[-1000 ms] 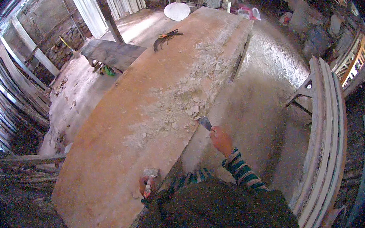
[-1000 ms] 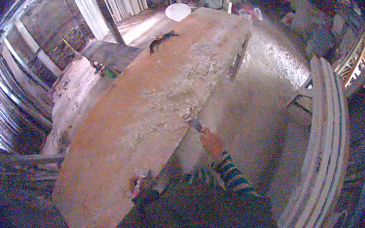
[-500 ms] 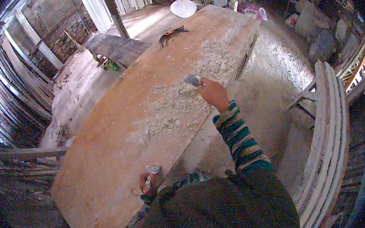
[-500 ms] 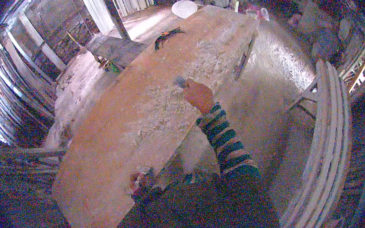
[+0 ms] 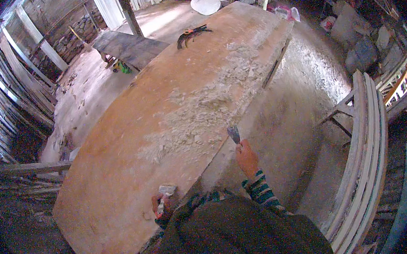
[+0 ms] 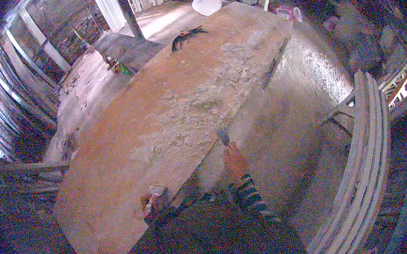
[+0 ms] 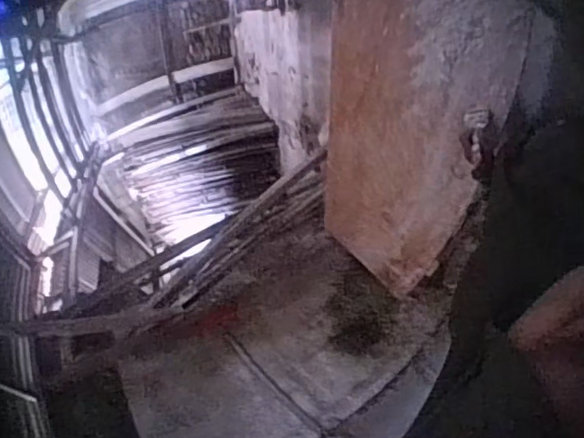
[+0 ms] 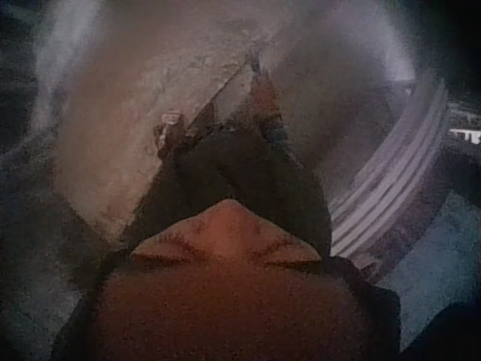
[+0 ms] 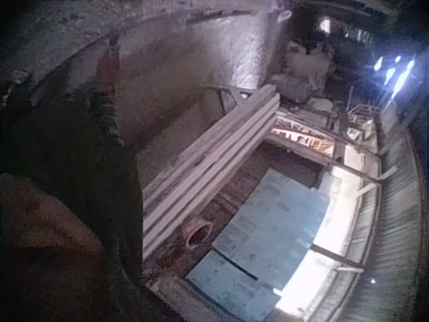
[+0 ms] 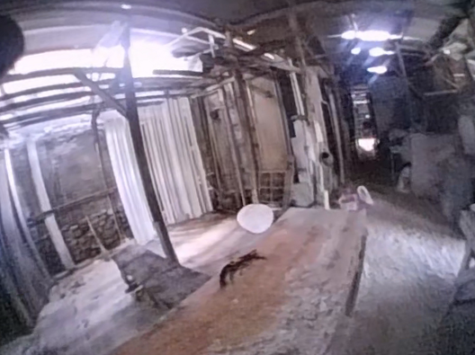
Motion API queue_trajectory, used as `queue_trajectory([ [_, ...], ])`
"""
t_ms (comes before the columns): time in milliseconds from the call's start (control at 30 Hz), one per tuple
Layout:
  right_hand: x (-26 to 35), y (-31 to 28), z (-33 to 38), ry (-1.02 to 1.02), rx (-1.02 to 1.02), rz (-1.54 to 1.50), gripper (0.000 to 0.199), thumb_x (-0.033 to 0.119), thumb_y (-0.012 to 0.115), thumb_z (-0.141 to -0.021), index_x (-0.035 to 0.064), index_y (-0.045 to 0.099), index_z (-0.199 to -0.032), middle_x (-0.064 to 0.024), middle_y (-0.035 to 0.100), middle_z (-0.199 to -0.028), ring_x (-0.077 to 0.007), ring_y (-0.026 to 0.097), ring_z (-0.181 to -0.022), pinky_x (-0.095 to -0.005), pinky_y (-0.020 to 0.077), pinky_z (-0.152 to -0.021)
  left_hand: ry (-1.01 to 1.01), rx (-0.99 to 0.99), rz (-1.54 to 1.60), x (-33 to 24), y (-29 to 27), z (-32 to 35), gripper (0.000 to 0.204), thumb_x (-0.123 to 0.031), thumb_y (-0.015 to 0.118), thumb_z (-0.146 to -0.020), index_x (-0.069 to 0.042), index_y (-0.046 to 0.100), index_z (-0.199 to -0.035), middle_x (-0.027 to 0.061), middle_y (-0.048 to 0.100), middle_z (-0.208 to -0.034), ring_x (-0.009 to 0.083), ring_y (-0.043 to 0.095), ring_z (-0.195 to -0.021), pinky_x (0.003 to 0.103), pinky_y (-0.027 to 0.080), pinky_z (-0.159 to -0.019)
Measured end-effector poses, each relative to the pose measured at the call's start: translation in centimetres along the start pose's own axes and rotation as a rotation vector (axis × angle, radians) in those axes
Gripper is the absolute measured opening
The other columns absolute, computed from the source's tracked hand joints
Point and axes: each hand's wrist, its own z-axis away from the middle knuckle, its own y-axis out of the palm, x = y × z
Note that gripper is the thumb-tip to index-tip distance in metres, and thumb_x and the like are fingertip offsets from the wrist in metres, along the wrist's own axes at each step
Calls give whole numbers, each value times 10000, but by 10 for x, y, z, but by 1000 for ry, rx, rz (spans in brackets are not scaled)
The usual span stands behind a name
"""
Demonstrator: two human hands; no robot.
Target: The person scrapes a large wooden board with a metal scraper, removing a white residue. They repeatedly wipe the scraper with a cloth and continue scraping across the board's surface.
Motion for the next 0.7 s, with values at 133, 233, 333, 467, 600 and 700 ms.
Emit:
queue_trajectory([
  [133, 22, -13, 3, 40, 25, 49, 252, 277, 485, -912, 86, 477, -1076, -221, 639, -894, -444, 603, -822, -533, 464, -695, 7, 33, 16, -1, 0, -6, 230, -258, 638, -852, -60, 545, -924, 62, 589, -741, 150, 554, -646, 312, 462, -589],
  [233, 5, 11, -20, 28, -38, 65, 261, 279, 505, -897, 79, 487, -1063, -228, 636, -891, -445, 601, -821, -535, 462, -695, 6, 62, 27, -1, -1, -12, 230, -257, 638, -852, -61, 544, -928, 61, 589, -743, 148, 554, -646, 312, 463, -589],
  [333, 36, 0, -66, 41, -81, 115, 268, 292, 538, -874, 70, 516, -1023, -219, 638, -899, -437, 606, -808, -520, 469, -693, 11, 114, 43, -2, 3, -19, 230, -256, 639, -852, -62, 543, -931, 60, 589, -744, 147, 553, -645, 312, 464, -589],
  [467, 11, -36, -97, -56, 49, 50, 267, 289, 585, -848, 68, 562, -995, -200, 643, -865, -417, 611, -778, -486, 481, -685, 14, 150, 76, 1, 5, -24, 231, -255, 639, -853, -63, 542, -936, 59, 589, -746, 145, 553, -645, 311, 465, -589],
  [600, -19, -21, -53, -132, -31, 97, 285, 284, 602, -848, 59, 580, -1021, -182, 649, -822, -405, 617, -744, -472, 487, -675, 18, 171, 81, 7, 4, -32, 231, -254, 639, -853, -65, 540, -941, 57, 589, -749, 144, 553, -645, 311, 466, -589],
  [700, -21, 11, -36, -64, -134, 71, 304, 292, 606, -852, 56, 580, -1042, -175, 656, -815, -396, 626, -739, -466, 495, -678, 30, 182, 72, 9, -2, -39, 231, -253, 639, -853, -66, 539, -945, 56, 589, -750, 143, 553, -645, 310, 467, -589],
])
